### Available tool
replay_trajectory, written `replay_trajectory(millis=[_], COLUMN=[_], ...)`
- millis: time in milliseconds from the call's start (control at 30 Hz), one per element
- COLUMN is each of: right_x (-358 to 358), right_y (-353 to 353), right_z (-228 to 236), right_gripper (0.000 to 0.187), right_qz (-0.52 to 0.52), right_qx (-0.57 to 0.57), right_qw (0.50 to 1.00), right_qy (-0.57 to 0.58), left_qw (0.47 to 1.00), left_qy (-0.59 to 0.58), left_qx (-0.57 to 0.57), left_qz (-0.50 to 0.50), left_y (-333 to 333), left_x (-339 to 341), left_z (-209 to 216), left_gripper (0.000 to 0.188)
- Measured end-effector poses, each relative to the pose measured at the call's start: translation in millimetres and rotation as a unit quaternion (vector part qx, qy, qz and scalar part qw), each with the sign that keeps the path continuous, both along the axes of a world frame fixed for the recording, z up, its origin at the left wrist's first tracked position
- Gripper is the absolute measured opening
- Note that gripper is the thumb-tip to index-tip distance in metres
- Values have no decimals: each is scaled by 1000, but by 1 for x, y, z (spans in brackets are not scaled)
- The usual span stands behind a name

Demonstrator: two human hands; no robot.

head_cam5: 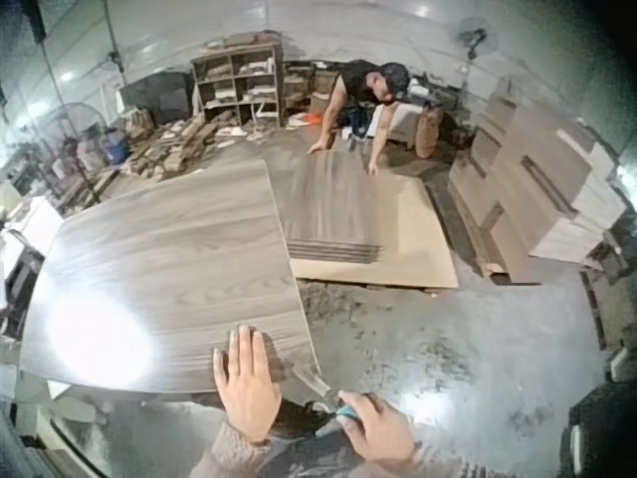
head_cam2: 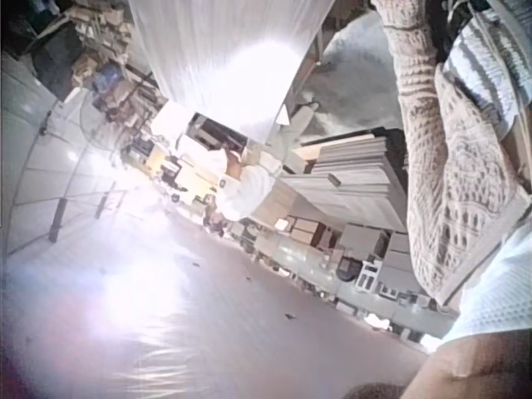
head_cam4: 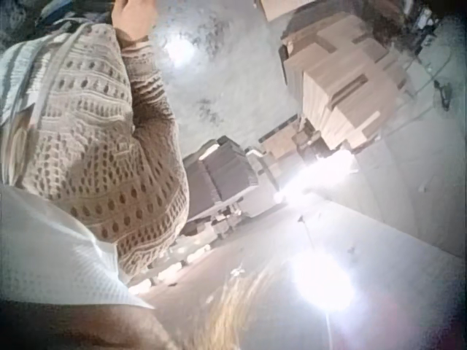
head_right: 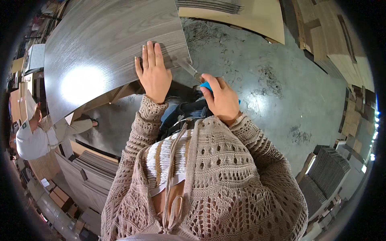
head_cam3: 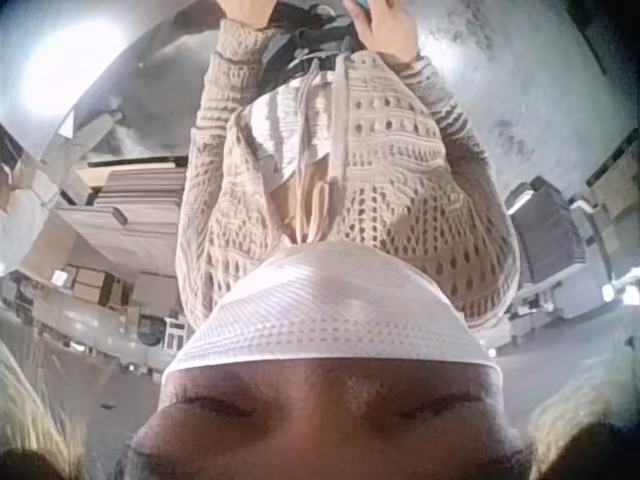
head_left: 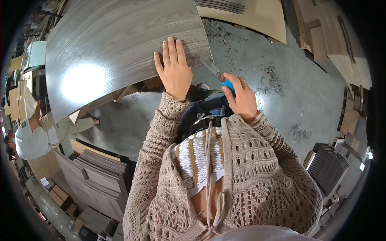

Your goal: Trim the edges of wood veneer furniture panels using a blue utility knife.

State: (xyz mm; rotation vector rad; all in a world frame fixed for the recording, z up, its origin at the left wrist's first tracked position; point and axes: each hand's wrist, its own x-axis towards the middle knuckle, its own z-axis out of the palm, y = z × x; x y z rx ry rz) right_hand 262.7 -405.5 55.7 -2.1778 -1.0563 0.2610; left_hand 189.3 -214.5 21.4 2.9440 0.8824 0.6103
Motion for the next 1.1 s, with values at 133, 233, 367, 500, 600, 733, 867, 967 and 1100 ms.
replay_trajectory(millis=[133,233,367,500,600,733,867,967,1100], right_x=[5,11,23,36,40,41,41,43,55], right_y=[-15,-19,-23,-22,-17,-6,2,15,48], right_z=[-8,-9,-13,-14,-12,-13,-16,-17,-19], right_gripper=[33,31,28,28,27,29,29,28,26], right_qz=[4,7,38,62,70,75,76,69,55], right_qx=[-18,-13,3,4,-23,-36,-15,-11,0], right_qw=[1000,1000,998,995,992,988,985,987,987], right_qy=[-17,-26,-44,-72,-103,-127,-154,-147,-154], left_qw=[999,999,998,998,998,997,998,998,998], left_qy=[1,3,29,34,42,49,34,26,8], left_qx=[-21,-12,24,28,34,26,21,23,30], left_qz=[33,33,44,37,45,47,43,49,51], left_y=[-4,-3,-1,0,0,-2,-4,-3,-4], left_x=[0,0,1,2,1,1,-1,-1,0], left_z=[0,-5,-8,-11,-10,-7,-8,-9,-7], left_gripper=[78,77,79,82,82,81,77,70,59])
